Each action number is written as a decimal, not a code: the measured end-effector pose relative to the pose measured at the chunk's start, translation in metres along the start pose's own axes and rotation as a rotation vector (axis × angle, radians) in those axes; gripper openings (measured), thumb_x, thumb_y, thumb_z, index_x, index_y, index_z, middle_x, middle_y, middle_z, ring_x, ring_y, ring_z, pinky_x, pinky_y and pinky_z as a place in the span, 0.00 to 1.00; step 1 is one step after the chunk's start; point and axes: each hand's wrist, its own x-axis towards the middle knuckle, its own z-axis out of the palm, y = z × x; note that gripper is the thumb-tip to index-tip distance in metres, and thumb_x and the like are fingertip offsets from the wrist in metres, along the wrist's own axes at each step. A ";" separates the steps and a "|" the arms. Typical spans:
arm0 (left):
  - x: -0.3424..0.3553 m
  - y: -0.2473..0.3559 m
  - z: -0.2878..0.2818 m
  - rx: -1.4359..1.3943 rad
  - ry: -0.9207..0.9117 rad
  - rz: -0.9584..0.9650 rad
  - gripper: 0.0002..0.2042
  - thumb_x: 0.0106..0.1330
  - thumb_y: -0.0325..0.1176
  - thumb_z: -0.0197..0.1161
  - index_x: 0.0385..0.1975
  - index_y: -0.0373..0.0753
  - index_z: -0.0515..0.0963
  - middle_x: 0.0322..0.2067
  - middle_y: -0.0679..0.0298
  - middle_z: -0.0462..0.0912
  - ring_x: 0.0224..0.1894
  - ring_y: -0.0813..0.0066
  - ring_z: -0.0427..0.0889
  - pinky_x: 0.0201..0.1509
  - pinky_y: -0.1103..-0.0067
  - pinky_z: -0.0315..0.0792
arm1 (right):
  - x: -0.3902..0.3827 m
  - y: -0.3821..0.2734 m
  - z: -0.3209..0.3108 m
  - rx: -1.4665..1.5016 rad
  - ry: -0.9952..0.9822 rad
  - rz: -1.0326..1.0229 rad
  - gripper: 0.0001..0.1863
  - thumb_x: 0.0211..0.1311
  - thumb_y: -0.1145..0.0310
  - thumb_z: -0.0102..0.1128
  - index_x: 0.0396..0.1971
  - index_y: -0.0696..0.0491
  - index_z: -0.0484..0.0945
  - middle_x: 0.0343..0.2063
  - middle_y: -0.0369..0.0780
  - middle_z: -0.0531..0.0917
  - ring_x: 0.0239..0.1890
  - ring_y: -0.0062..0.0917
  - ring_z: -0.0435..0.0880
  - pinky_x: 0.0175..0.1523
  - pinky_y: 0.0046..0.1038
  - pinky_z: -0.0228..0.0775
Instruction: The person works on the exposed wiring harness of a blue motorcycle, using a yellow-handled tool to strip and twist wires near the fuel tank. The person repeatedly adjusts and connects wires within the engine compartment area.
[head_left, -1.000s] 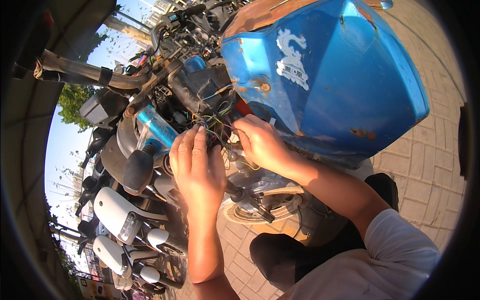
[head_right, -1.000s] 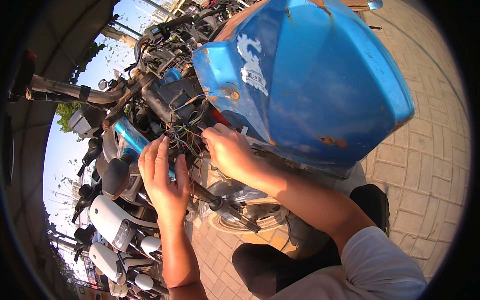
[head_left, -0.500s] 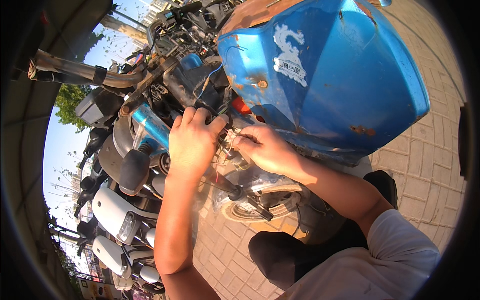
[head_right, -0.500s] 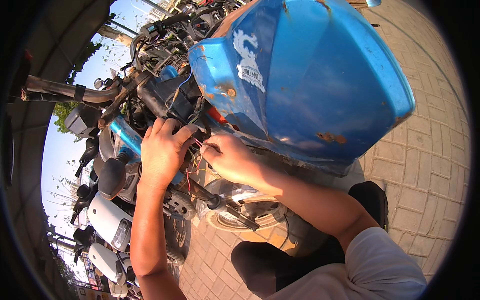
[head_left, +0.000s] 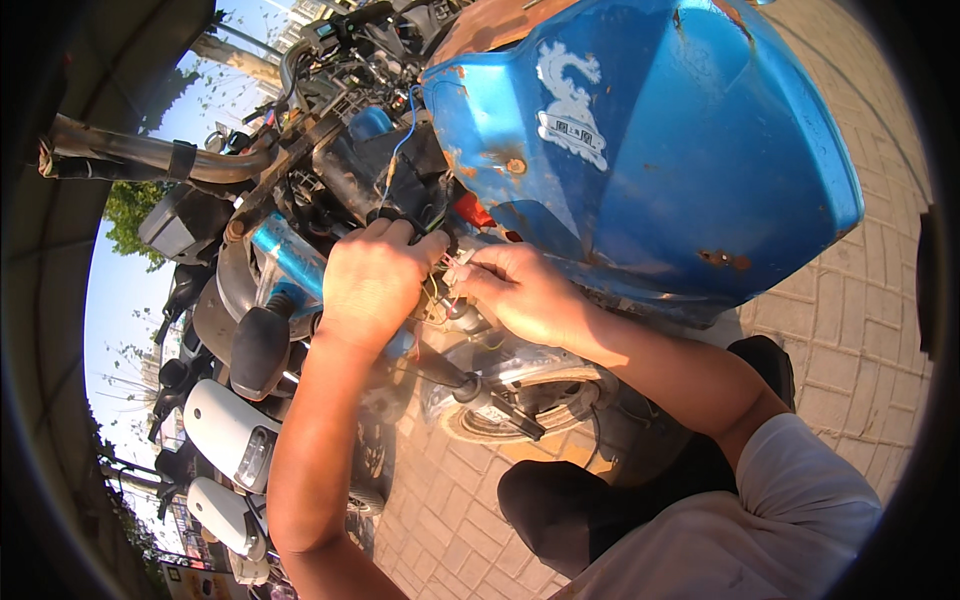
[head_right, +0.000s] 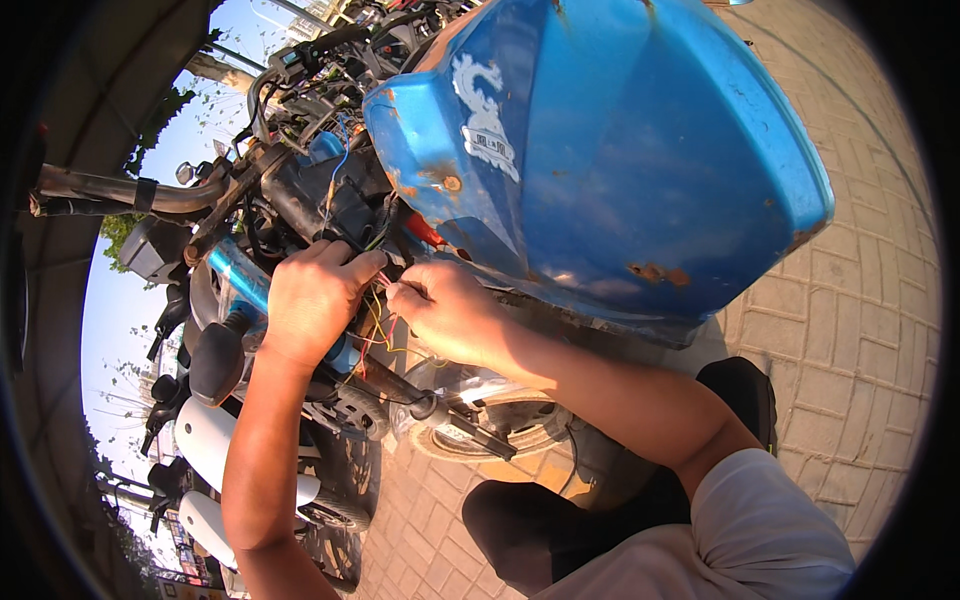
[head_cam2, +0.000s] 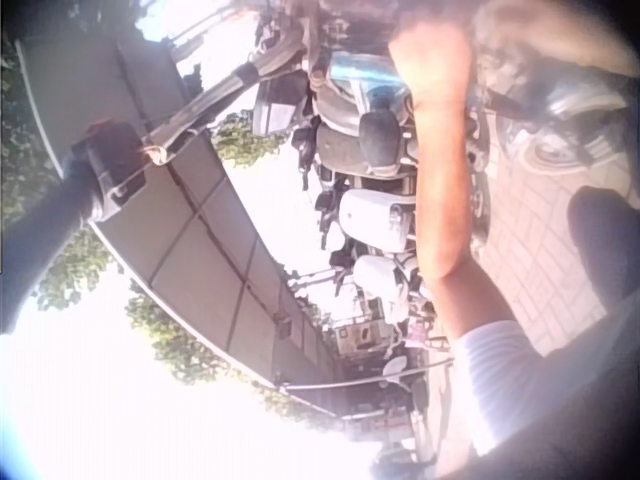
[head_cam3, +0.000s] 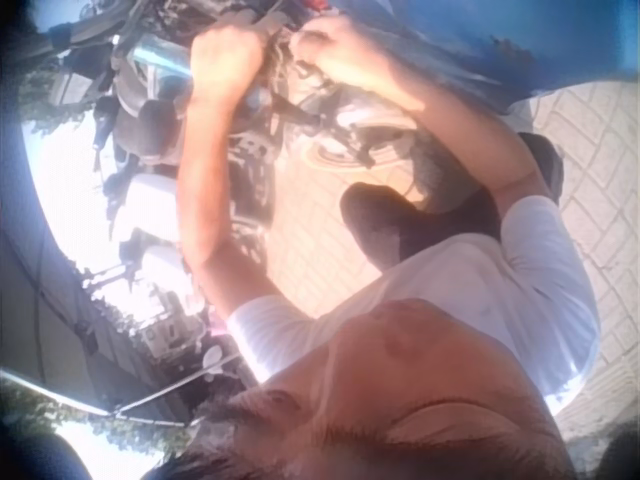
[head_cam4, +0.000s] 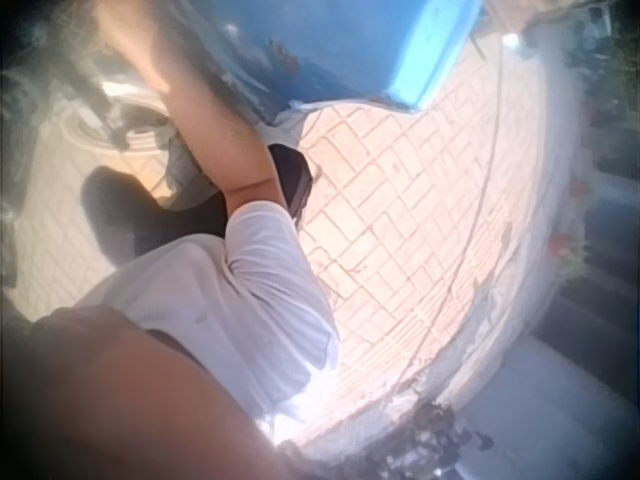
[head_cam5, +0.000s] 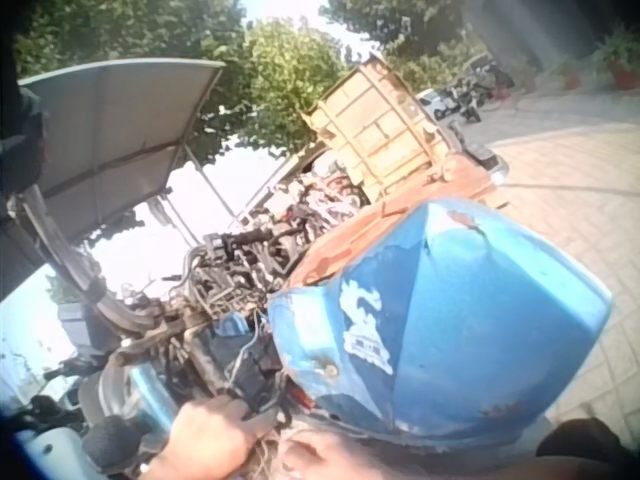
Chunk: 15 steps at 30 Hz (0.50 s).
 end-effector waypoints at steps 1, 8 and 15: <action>0.001 0.000 0.000 -0.004 0.010 0.013 0.08 0.55 0.36 0.68 0.36 0.53 0.85 0.23 0.66 0.76 0.30 0.66 0.81 0.32 0.70 0.76 | 0.000 0.001 0.001 0.001 0.033 -0.046 0.14 0.72 0.63 0.57 0.35 0.60 0.82 0.21 0.39 0.80 0.25 0.19 0.76 0.32 0.31 0.68; 0.003 0.001 0.004 -0.023 0.021 -0.007 0.05 0.55 0.34 0.66 0.31 0.50 0.83 0.21 0.66 0.76 0.29 0.66 0.81 0.32 0.71 0.76 | -0.002 0.005 0.012 -0.070 0.117 -0.269 0.13 0.70 0.67 0.56 0.28 0.61 0.76 0.21 0.47 0.75 0.26 0.36 0.76 0.37 0.38 0.69; 0.002 0.004 0.000 -0.023 0.003 -0.019 0.08 0.54 0.33 0.62 0.34 0.50 0.83 0.24 0.67 0.78 0.32 0.68 0.82 0.36 0.72 0.77 | -0.009 0.008 0.007 -0.086 0.066 -0.174 0.09 0.73 0.71 0.56 0.37 0.60 0.82 0.29 0.36 0.85 0.31 0.15 0.78 0.37 0.23 0.71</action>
